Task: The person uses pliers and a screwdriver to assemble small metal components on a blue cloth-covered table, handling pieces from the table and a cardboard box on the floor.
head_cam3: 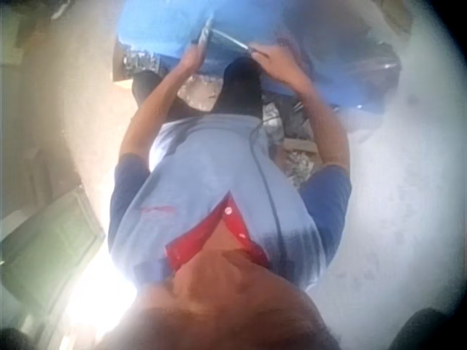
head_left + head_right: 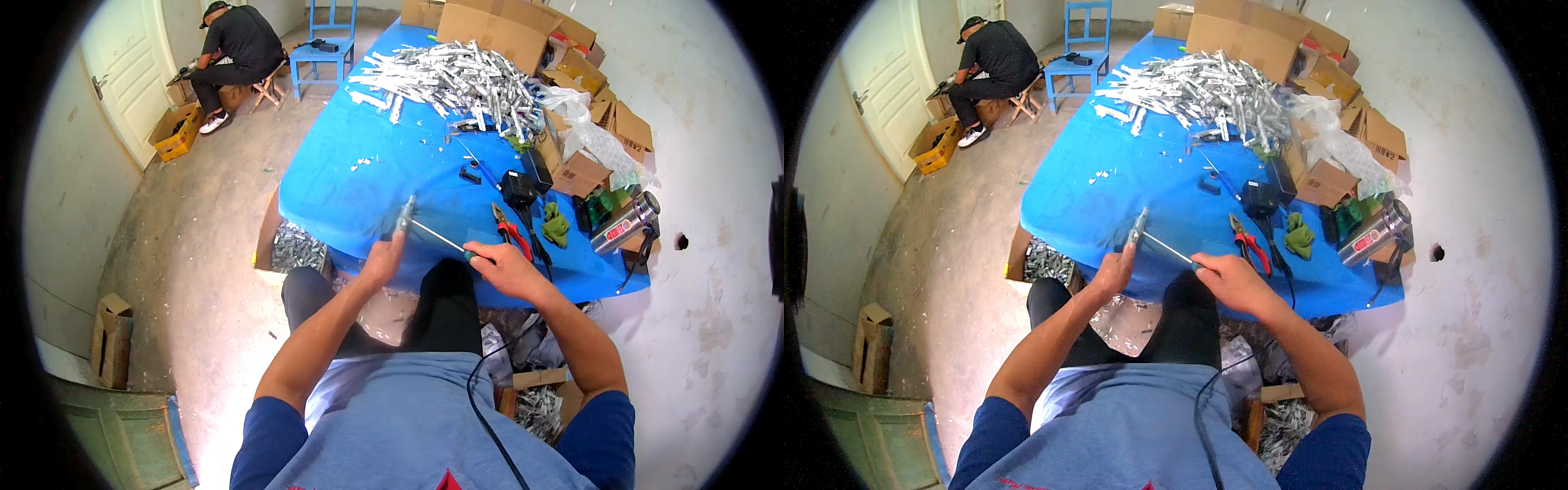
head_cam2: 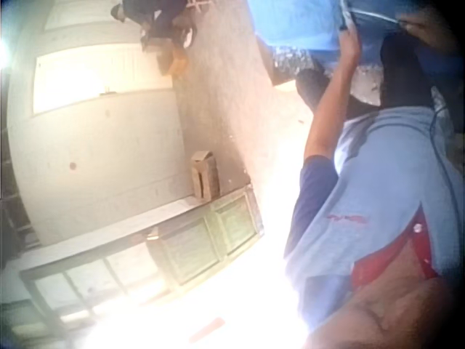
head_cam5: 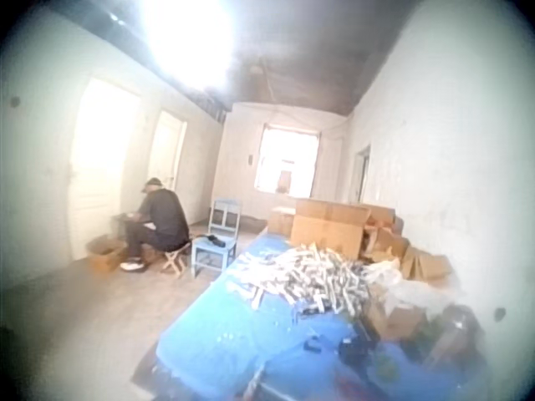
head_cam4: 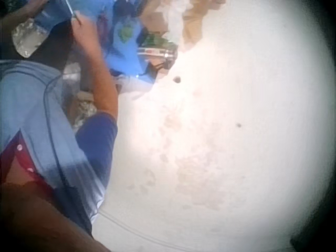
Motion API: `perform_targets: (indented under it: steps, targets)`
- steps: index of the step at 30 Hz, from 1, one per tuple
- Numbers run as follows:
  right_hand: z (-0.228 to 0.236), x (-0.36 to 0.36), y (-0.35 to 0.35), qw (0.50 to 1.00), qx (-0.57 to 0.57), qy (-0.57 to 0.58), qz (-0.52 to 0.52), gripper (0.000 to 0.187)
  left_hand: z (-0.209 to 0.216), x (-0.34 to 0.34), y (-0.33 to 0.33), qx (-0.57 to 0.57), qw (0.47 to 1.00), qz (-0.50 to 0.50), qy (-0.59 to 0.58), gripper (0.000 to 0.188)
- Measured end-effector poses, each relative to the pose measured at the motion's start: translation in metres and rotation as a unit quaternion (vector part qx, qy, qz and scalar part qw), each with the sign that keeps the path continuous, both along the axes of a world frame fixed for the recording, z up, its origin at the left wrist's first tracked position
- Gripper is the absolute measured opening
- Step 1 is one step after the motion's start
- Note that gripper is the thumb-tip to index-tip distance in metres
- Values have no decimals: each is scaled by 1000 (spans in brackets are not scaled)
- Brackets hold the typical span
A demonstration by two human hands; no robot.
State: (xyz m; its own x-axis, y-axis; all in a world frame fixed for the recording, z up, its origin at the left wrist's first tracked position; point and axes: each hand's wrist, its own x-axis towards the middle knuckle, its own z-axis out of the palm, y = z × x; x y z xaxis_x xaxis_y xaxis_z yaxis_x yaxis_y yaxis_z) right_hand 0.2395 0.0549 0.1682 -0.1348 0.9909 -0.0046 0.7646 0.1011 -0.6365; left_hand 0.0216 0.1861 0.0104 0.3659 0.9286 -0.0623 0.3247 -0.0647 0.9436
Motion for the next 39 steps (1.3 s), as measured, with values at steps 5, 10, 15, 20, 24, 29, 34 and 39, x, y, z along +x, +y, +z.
perform_targets:
  steps: [5, 10, 15, 20, 24, 29, 34, 39]
  targets:
    - [42, 6, -10, 978, -171, 80, -86, 35, 8, -6, -10, 1, 997, -49, 58, 72]
    - [43, 10, -12, 982, -163, 67, -68, 37, 17, -8, -14, -12, 995, -63, 71, 73]
    - [43, 21, 1, 984, -168, 55, -33, 37, 22, -9, -15, -20, 995, -66, 74, 73]
    - [63, 32, 34, 956, -280, 71, -41, 39, 17, -8, -11, 26, 994, -52, 96, 71]
    - [61, 22, 32, 967, -247, 54, -40, 38, 22, -8, -6, 26, 994, -39, 99, 70]
    - [-6, 15, -5, 998, 33, -53, -3, 34, 20, -8, -5, 40, 993, -38, 104, 72]
    - [-39, -19, -34, 978, 113, -162, -69, 34, 12, -6, 0, 60, 991, -13, 122, 74]
    - [-85, -46, -47, 954, 174, -201, -139, 38, 22, -1, -3, 58, 990, 1, 128, 71]
